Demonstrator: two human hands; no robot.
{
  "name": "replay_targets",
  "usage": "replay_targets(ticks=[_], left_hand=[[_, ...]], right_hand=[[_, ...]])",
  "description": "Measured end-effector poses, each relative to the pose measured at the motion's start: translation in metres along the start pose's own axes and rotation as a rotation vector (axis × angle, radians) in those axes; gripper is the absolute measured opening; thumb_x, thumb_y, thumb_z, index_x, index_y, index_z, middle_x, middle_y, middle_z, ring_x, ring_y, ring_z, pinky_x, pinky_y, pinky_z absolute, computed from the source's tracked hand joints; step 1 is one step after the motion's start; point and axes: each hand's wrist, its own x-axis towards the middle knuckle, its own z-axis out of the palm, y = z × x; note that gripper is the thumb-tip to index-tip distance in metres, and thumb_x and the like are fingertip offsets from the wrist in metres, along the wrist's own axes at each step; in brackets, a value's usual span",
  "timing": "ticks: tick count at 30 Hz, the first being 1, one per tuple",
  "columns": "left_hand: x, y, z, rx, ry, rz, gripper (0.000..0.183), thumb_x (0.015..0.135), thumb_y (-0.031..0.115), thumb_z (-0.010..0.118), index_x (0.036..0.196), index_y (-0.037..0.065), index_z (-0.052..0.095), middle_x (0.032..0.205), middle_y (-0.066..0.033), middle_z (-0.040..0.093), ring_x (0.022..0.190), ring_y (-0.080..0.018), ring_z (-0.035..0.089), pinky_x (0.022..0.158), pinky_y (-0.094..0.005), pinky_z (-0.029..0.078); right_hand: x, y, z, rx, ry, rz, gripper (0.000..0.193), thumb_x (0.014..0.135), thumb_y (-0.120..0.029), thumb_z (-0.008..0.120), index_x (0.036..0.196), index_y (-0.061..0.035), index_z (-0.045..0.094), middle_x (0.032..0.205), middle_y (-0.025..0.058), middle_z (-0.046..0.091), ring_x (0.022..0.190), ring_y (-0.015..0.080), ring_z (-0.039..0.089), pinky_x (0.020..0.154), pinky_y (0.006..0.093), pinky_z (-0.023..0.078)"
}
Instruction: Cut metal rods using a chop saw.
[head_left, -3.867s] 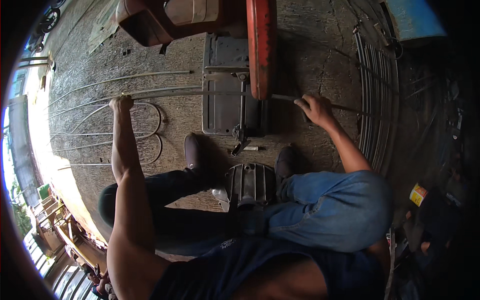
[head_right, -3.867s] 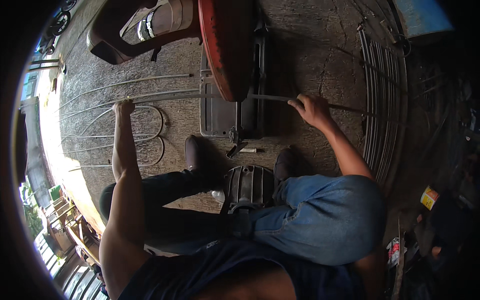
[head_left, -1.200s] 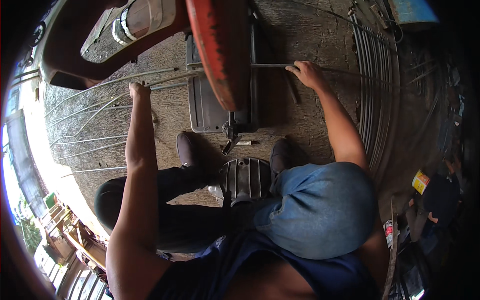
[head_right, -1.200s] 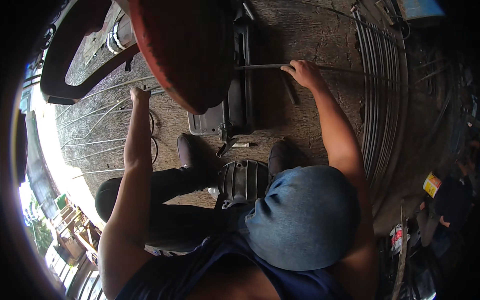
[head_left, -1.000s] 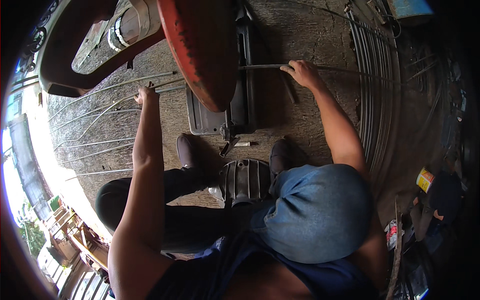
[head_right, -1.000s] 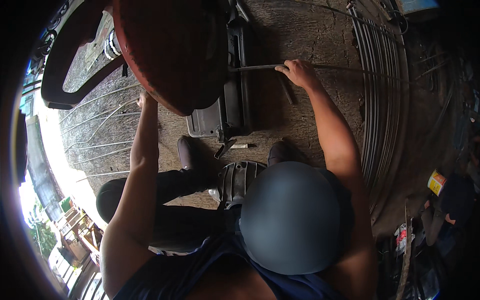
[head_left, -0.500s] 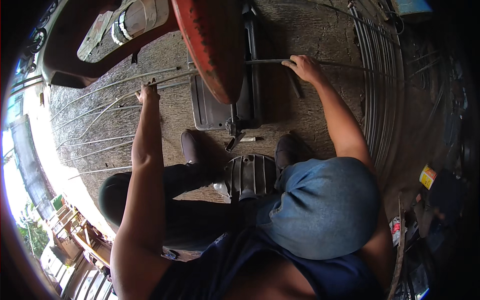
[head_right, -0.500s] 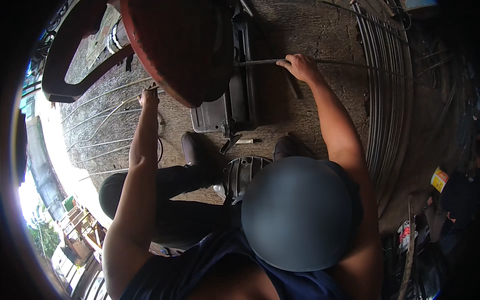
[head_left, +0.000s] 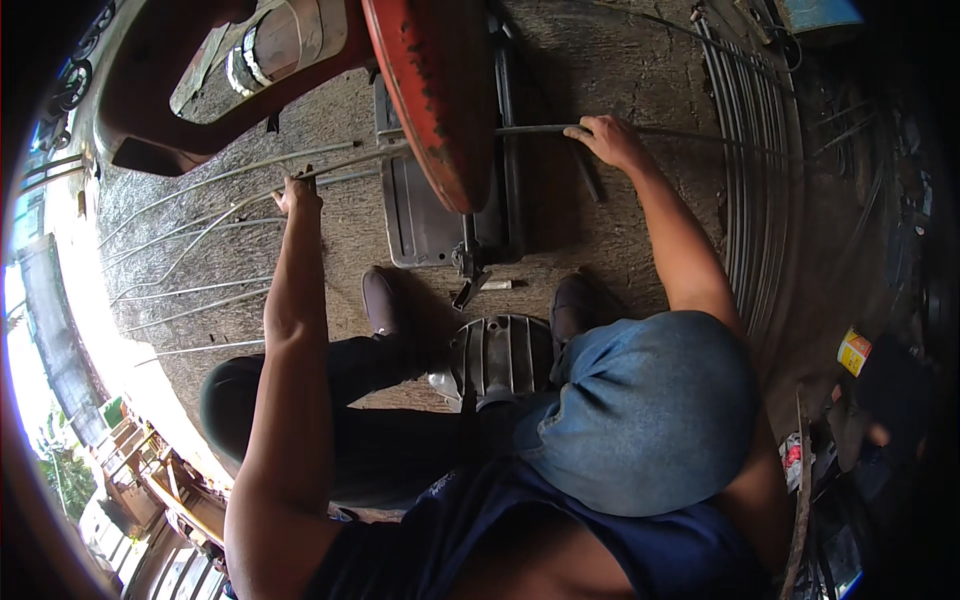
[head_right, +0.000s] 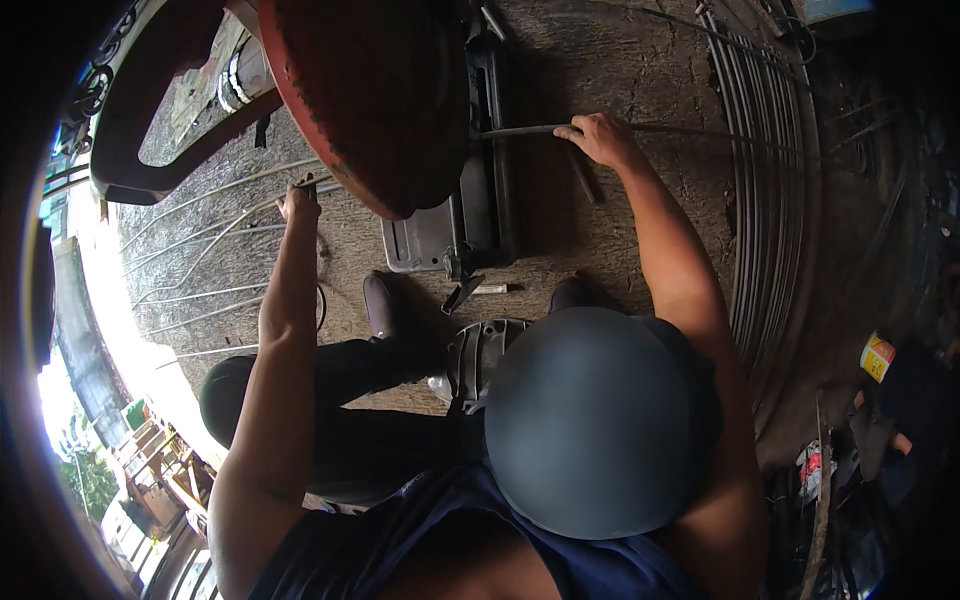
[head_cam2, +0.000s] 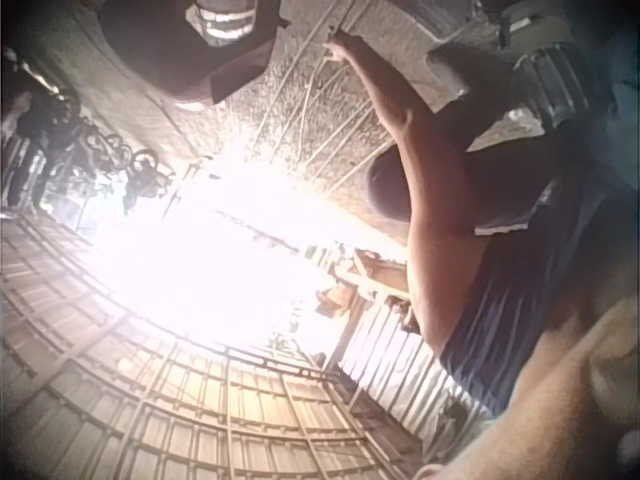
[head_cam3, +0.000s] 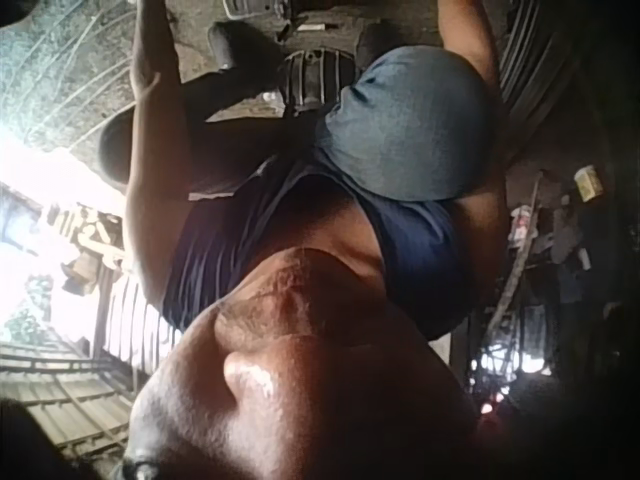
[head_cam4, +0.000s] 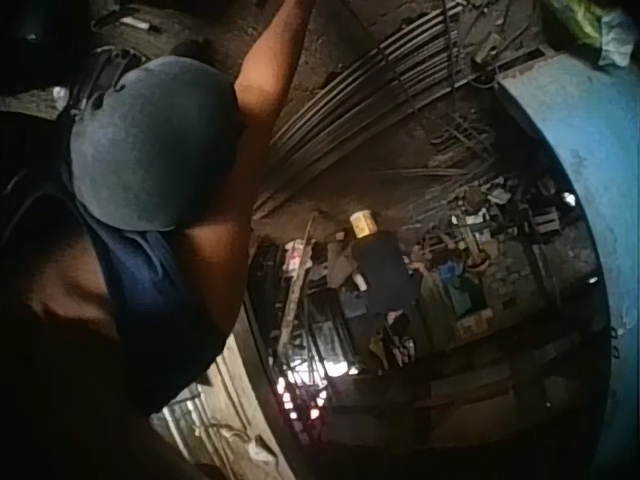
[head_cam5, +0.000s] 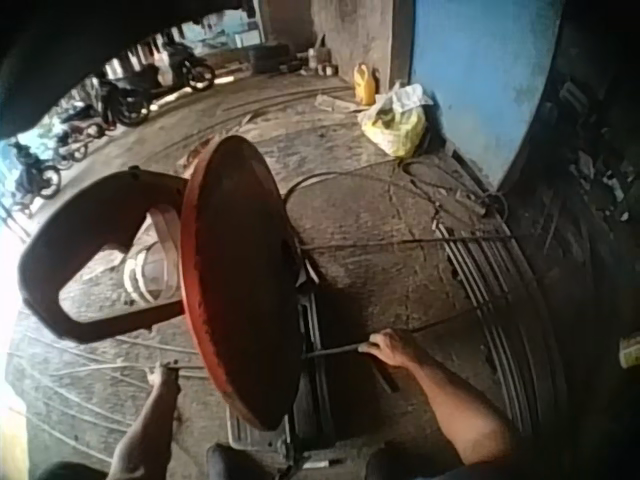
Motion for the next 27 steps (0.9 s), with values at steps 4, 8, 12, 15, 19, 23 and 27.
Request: replay_targets(ticks=[4, 8, 12, 15, 19, 23, 27], left_hand=[[0.010, -0.005, -0.007, 0.003, -0.077, 0.053, 0.076, 0.095, 0.011, 0.055, 0.151, 0.034, 0.008, 0.115, -0.0212, 0.061, 0.086, -0.0318, 0.068, 0.069, -0.0390, 0.060], [-0.005, -0.016, 0.001, 0.150, -0.018, 0.096, 0.087, 0.092, 0.011, 0.058, 0.154, 0.029, -0.001, 0.118, -0.0234, 0.058, 0.090, -0.0382, 0.068, 0.068, -0.0476, 0.062], [-0.042, -0.012, 0.018, 0.885, 0.202, 0.163, 0.080, 0.081, 0.027, 0.070, 0.143, -0.004, 0.030, 0.137, -0.0258, 0.043, 0.122, -0.0423, 0.049, 0.101, -0.0446, 0.046], [-0.069, -0.016, 0.025, 1.259, 0.208, 0.771, 0.082, 0.082, 0.038, 0.072, 0.143, -0.001, 0.033, 0.137, -0.0285, 0.038, 0.127, -0.0422, 0.041, 0.107, -0.0455, 0.038], [-0.090, -0.004, 0.021, 1.539, -0.335, 1.273, 0.055, 0.087, 0.029, 0.068, 0.132, 0.002, 0.052, 0.130, -0.0250, 0.049, 0.123, -0.0407, 0.047, 0.101, -0.0452, 0.042], [-0.109, 0.000, 0.022, 1.657, -0.823, 1.217, 0.027, 0.086, 0.022, 0.069, 0.105, 0.002, 0.069, 0.105, -0.0179, 0.068, 0.100, -0.0366, 0.063, 0.089, -0.0405, 0.050], [-0.126, 0.001, 0.029, 1.567, -0.986, 1.213, 0.026, 0.082, 0.019, 0.073, 0.104, 0.007, 0.070, 0.106, -0.0134, 0.069, 0.093, -0.0343, 0.066, 0.080, -0.0406, 0.053]], right_hand=[[-0.002, 0.002, 0.005, 0.016, 0.069, -0.031, 0.054, 0.089, -0.057, 0.057, 0.082, -0.0047, 0.065, 0.078, 0.0169, 0.067, 0.081, 0.0365, 0.066, 0.073, 0.0477, 0.051], [-0.008, 0.004, 0.013, -0.037, 0.217, -0.068, 0.053, 0.090, -0.057, 0.056, 0.086, -0.0053, 0.066, 0.088, 0.0158, 0.069, 0.090, 0.0340, 0.066, 0.078, 0.0439, 0.050], [-0.016, 0.004, 0.021, 0.108, 0.346, -0.070, 0.039, 0.086, -0.041, 0.068, 0.096, -0.0043, 0.065, 0.090, 0.0136, 0.065, 0.090, 0.0336, 0.063, 0.081, 0.0436, 0.049], [-0.026, 0.001, 0.035, 0.208, 0.888, 0.083, 0.032, 0.085, -0.028, 0.070, 0.100, -0.0015, 0.060, 0.092, 0.0141, 0.061, 0.086, 0.0315, 0.062, 0.077, 0.0433, 0.049], [-0.038, -0.009, 0.064, 1.328, 0.627, 0.754, 0.025, 0.091, -0.025, 0.064, 0.103, -0.0042, 0.057, 0.093, 0.0094, 0.060, 0.085, 0.0217, 0.064, 0.075, 0.0375, 0.052], [-0.026, -0.038, 0.087, 1.955, 0.238, 0.748, 0.032, 0.091, -0.031, 0.065, 0.111, -0.0088, 0.054, 0.087, 0.0048, 0.060, 0.072, 0.0173, 0.064, 0.067, 0.0347, 0.053], [0.001, -0.069, 0.096, 1.919, 0.239, 0.666, 0.033, 0.089, -0.037, 0.069, 0.105, -0.0109, 0.058, 0.079, 0.0013, 0.056, 0.060, 0.0148, 0.056, 0.060, 0.0313, 0.049]])
